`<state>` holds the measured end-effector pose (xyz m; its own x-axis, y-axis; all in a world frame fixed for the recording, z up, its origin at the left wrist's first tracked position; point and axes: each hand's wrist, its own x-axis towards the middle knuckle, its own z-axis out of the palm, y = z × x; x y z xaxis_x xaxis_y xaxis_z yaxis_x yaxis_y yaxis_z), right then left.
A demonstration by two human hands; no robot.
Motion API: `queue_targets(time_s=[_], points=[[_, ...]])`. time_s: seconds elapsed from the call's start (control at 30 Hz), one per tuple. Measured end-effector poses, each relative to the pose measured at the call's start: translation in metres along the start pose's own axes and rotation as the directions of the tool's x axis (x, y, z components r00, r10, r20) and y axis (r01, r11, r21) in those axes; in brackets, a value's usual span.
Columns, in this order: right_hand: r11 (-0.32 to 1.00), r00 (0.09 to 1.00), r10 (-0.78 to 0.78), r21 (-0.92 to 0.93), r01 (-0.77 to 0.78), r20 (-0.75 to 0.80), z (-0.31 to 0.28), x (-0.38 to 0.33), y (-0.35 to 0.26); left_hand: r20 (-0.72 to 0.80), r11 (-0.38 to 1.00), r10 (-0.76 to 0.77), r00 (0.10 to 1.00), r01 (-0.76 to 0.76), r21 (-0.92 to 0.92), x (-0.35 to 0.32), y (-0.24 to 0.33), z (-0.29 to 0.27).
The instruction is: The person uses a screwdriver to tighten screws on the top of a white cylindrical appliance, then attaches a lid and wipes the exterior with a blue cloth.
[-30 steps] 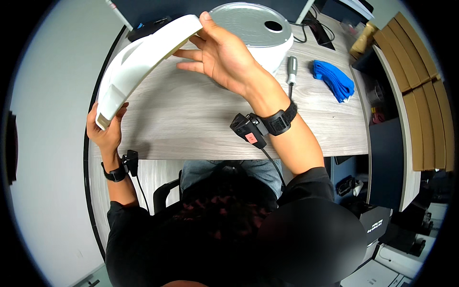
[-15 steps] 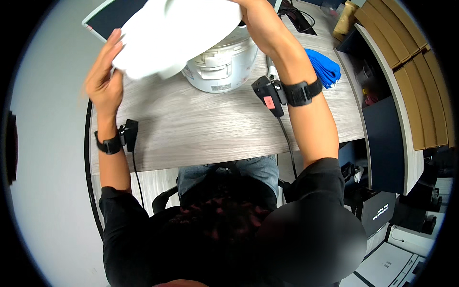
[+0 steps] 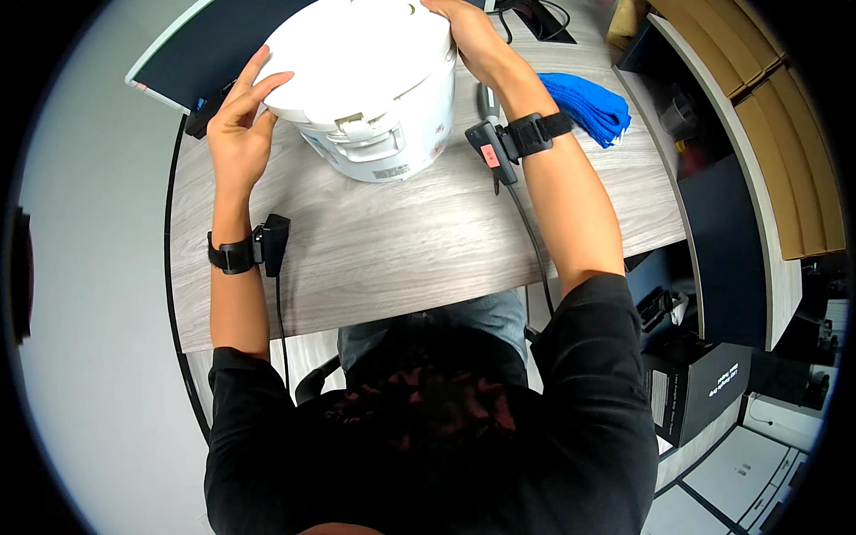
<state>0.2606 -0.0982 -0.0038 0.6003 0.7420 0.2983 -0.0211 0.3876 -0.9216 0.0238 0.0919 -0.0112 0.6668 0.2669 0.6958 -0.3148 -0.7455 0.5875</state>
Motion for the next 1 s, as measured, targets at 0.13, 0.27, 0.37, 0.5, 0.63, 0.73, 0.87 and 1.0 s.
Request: queue_targets(time_s=[0.13,0.27,0.37,0.5,0.63,0.73,0.87,1.0], points=[[0.998,1.0,-0.007,0.06,0.008,-0.004,-0.002,0.004,0.01,-0.002,0.999,-0.029,1.0,0.029,-0.015,-0.002,-0.002,0.003],[0.999,1.0,-0.029,0.036,0.029,0.003,-0.005,0.005,0.012,0.011,0.998,-0.053,0.999,0.053,-0.03,-0.002,-0.009,0.004],[0.999,0.999,-0.041,0.004,0.041,0.003,-0.004,0.005,0.011,0.001,0.997,-0.074,0.997,0.074,-0.019,-0.006,-0.014,0.005],[1.0,1.0,-0.002,0.027,0.002,0.009,-0.01,0.006,0.012,-0.006,0.995,-0.077,0.997,0.077,-0.06,-0.004,-0.012,0.004],[0.998,0.998,-0.029,0.055,0.026,0.048,-0.012,0.006,0.012,0.011,0.995,-0.043,0.999,0.044,-0.084,0.0,-0.013,0.004],[0.997,0.999,-0.04,0.059,0.039,0.01,-0.007,0.004,0.008,-0.027,0.999,-0.014,1.0,0.013,-0.05,0.0,-0.012,0.011],[0.997,0.998,-0.041,-0.066,0.038,-0.047,-0.016,0.009,0.015,0.0,0.997,-0.02,1.0,0.02,-0.075,0.001,-0.013,0.009],[0.992,0.999,-0.053,-0.117,0.053,0.002,-0.018,0.007,0.014,0.026,0.994,0.007,1.0,-0.004,-0.107,0.001,-0.013,0.007]])
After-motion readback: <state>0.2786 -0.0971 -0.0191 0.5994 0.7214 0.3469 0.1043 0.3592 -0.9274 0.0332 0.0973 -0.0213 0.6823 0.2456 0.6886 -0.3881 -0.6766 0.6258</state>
